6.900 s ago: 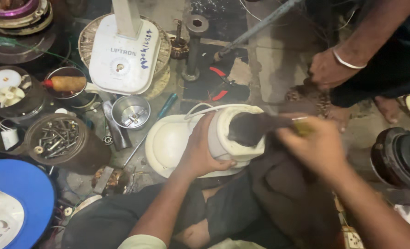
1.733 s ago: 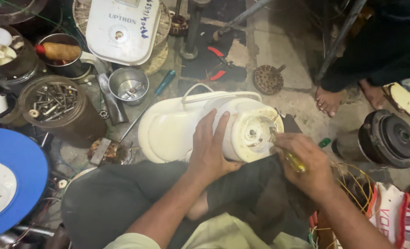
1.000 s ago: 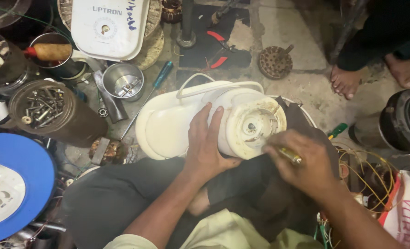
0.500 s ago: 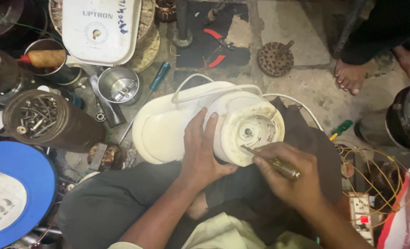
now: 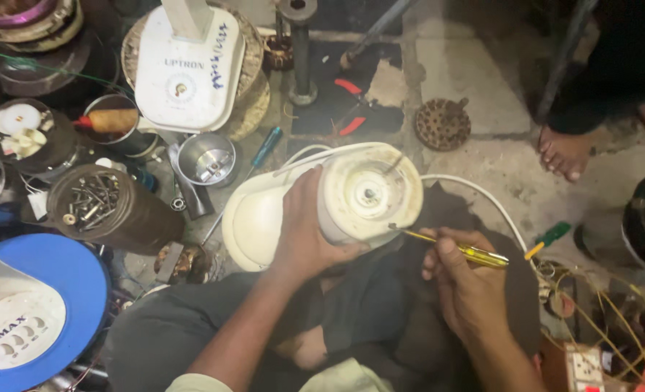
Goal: The person disassembles a white appliance, likely a mixer, by removing a metal rotor and using a screwdriver to loosen internal components. They manipulate the housing and internal parts while seated on the floor in a cluttered workshop.
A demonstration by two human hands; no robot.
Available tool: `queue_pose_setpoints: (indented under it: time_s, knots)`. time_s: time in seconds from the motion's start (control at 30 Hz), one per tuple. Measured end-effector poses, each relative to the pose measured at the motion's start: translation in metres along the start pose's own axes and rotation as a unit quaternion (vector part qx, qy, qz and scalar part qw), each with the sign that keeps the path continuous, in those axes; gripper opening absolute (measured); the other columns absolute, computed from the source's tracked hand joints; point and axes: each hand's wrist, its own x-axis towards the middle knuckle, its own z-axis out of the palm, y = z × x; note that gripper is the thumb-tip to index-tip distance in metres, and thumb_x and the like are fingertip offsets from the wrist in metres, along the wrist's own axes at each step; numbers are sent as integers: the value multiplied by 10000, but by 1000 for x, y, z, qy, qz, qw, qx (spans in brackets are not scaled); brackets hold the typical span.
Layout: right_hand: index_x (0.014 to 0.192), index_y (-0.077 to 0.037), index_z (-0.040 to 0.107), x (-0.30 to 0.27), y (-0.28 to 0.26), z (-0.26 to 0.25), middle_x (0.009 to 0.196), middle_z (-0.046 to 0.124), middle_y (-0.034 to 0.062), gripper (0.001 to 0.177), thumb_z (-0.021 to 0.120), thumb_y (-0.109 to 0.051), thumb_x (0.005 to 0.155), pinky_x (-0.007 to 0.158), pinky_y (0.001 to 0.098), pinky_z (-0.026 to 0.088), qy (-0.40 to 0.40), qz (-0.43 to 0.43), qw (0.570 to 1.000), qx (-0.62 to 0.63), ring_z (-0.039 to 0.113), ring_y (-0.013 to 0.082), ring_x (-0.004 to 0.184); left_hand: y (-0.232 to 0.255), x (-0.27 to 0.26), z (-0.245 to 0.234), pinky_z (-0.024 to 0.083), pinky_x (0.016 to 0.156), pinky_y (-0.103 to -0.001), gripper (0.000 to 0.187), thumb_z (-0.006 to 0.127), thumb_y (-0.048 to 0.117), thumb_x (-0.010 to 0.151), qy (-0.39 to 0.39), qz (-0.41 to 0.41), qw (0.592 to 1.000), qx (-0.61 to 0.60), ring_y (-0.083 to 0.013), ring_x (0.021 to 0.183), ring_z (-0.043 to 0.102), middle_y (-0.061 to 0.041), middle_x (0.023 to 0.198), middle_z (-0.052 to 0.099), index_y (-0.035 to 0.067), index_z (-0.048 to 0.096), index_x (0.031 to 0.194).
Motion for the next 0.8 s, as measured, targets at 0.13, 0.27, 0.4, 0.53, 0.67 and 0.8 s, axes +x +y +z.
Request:
queue_pose_setpoints:
  time_s: [0.13,0.27,0.4,0.53,0.67,0.8]
  knots:
    - [1158,-16,647,15,10,-7,1167,688,230,195,672,-95,981,665,359,537,-9,34,997,75,645,202,797,-2,19,-9,350,1165,-512,1288,986,330,531,-24,-42,999,-13,-456,1401,417,-266,1496,438,-5,270,1548]
    - [1117,-8,636,17,16,-11,1145,706,259,179,677,-56,950,674,368,540,-41,37,997,53,643,213,770,26,-1,-14,368,1154,-513,1168,946,292,638,30,-35,999,4,-483,1410,418,-315,1510,426,-49,282,1536]
    - [1055,3,625,17,22,-20,1114,718,271,161,697,-7,911,704,370,557,-109,48,993,16,655,225,774,59,-41,-8,559,982,-405,604,849,209,822,16,-101,992,-78,-306,1205,656,-154,1318,661,45,599,1346]
    - [1018,19,636,18,23,-25,1112,733,276,148,713,33,893,718,347,548,-167,83,982,-22,670,223,819,67,-54,8,607,811,-296,264,770,114,900,-12,-237,934,-266,-155,952,734,-98,1063,776,33,745,1151]
    - [1002,20,651,18,24,-27,1104,747,280,152,729,48,875,720,354,562,-170,72,982,-40,674,222,807,60,-54,14,581,738,-261,168,759,101,878,-21,-291,919,-266,-133,811,734,-55,907,799,47,789,1034]
    - [1020,20,646,16,29,-32,1105,737,293,149,709,36,886,736,369,571,-149,72,986,-4,677,237,802,55,-51,4,576,802,-293,169,718,71,898,17,-236,951,-199,-166,892,752,-63,977,803,47,775,1055]
